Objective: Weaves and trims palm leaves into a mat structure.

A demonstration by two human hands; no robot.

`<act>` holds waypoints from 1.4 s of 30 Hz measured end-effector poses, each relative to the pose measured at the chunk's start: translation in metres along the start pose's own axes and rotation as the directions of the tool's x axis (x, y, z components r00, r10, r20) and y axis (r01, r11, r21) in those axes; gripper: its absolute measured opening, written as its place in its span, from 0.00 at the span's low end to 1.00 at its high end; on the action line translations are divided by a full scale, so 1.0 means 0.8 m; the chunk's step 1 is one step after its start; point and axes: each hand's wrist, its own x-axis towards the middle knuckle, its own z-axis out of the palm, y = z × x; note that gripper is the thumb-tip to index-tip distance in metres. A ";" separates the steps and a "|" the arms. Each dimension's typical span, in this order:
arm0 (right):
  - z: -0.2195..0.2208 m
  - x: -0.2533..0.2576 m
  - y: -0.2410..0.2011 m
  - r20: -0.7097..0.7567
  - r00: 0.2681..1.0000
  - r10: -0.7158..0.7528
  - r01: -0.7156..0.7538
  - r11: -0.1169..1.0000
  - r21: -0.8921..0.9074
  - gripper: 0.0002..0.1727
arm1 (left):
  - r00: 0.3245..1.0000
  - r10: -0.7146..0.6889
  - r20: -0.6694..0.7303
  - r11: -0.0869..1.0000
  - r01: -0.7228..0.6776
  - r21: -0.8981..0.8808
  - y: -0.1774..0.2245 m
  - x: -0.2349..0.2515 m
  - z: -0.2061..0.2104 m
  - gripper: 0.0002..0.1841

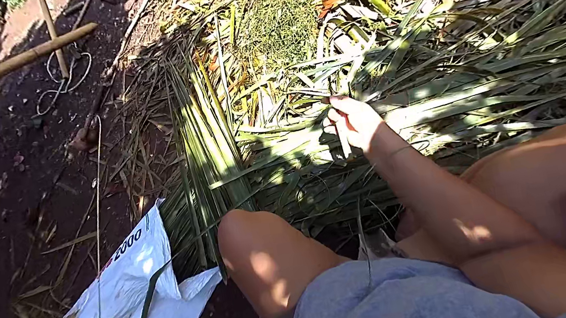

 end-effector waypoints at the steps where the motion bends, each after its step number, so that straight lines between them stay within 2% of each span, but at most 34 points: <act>1: 0.017 -0.017 0.013 0.172 0.985 0.004 0.016 0.993 -0.114 0.11 | 0.998 0.056 0.012 0.997 -0.055 -0.059 0.032 -0.013 0.029 0.21; 3: 0.059 -0.059 0.027 0.409 0.908 0.085 0.038 0.958 -0.285 0.13 | 0.994 0.111 0.023 0.980 -0.106 -0.169 0.101 -0.039 0.080 0.19; 5: 0.087 -0.095 0.038 0.571 0.804 0.163 0.060 0.935 -0.351 0.13 | 0.984 0.167 0.066 0.958 -0.146 -0.249 0.153 -0.060 0.116 0.17; 8: 0.101 -0.126 0.051 0.698 0.665 0.264 0.095 0.898 -0.430 0.23 | 0.949 0.258 0.181 0.940 -0.203 -0.272 0.207 -0.084 0.150 0.16; 10: 0.104 -0.136 0.059 0.709 0.639 0.298 0.073 0.894 -0.441 0.26 | 0.913 0.346 0.217 0.919 -0.284 -0.272 0.225 -0.093 0.167 0.15; 12: 0.105 -0.142 0.060 0.677 0.657 0.332 0.047 0.878 -0.477 0.25 | 0.878 0.422 0.226 0.891 -0.356 -0.280 0.237 -0.099 0.178 0.15; 15: 0.101 -0.141 0.066 0.652 0.666 0.362 0.038 0.857 -0.515 0.19 | 0.844 0.498 0.202 0.855 -0.438 -0.279 0.248 -0.102 0.188 0.14; 20: 0.098 -0.137 0.072 0.640 0.667 0.382 -0.058 0.883 -0.466 0.15 | 0.811 0.563 0.158 0.821 -0.526 -0.225 0.248 -0.101 0.196 0.13; 28: 0.085 -0.098 0.029 0.469 0.816 0.337 -0.192 0.924 -0.329 0.14 | 0.841 0.464 0.277 0.885 -0.422 -0.198 0.233 -0.088 0.173 0.14; 31: 0.073 -0.081 0.015 0.436 0.845 0.309 -0.181 0.934 -0.309 0.14 | 0.842 0.462 0.278 0.886 -0.428 -0.176 0.219 -0.078 0.165 0.16; 33: 0.062 -0.070 0.009 0.416 0.868 0.271 -0.189 0.955 -0.227 0.16 | 0.844 0.455 0.285 0.891 -0.426 -0.160 0.207 -0.069 0.160 0.16; 36: 0.041 -0.054 0.005 0.402 0.894 0.197 -0.189 0.980 -0.060 0.10 | 0.821 0.506 0.264 0.862 -0.475 -0.176 0.179 -0.050 0.153 0.16; 38: 0.029 -0.046 0.002 0.405 0.901 0.155 -0.165 0.986 -0.010 0.11 | 0.799 0.527 0.289 0.849 -0.481 -0.220 0.157 -0.033 0.145 0.17; 42: 0.028 -0.044 -0.012 0.343 0.930 0.133 -0.149 0.989 0.020 0.11 | 0.808 0.460 0.368 0.884 -0.377 -0.278 0.122 -0.007 0.129 0.17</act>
